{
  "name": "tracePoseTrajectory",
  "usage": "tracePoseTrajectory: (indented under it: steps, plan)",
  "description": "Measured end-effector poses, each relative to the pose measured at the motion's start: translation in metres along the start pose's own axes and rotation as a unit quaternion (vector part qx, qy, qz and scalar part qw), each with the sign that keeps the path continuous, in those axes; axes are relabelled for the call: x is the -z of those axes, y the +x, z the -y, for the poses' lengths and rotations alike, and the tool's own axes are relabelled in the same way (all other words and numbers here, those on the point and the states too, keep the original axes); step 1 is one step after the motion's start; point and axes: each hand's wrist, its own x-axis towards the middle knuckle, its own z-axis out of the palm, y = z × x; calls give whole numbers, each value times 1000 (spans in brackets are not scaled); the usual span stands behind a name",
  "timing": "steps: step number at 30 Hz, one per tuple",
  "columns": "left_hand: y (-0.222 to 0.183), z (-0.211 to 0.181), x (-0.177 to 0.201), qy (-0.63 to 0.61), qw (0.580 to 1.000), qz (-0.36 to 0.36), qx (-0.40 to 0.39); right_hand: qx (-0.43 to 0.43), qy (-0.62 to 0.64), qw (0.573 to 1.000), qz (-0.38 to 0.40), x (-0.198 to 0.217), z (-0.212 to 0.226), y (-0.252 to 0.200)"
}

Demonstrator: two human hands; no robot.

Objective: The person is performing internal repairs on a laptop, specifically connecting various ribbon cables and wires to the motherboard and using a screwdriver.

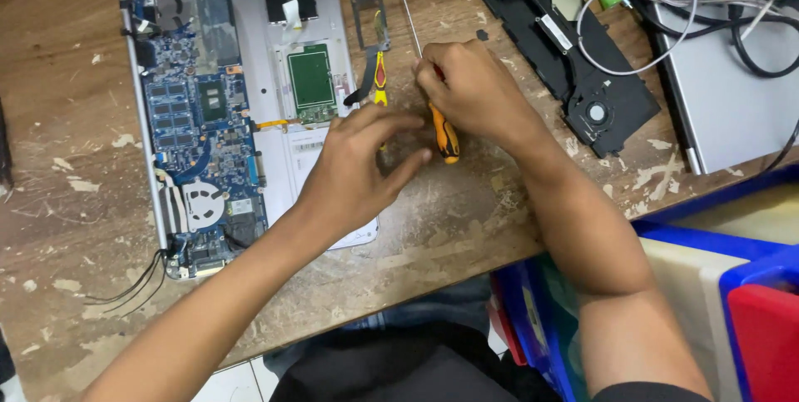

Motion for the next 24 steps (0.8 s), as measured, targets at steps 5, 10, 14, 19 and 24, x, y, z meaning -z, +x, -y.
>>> tracePoseTrajectory:
  steps: [5,10,14,19,24]
  plan:
    - [-17,-5,32,73,987,125,-67,-67,-139,987,36,-1,-11,-4]
    - [-40,5,54,178,946,270,11,-114,-212,969,55,-9,-12,-7]
    - [-53,8,54,188,932,308,25,-135,-250,958,25,4,11,-7]
    - [-71,16,56,235,936,248,-84,42,-40,998,16,-7,54,-25]
    - [-74,25,50,241,948,168,-124,100,39,992,66,-31,67,-26]
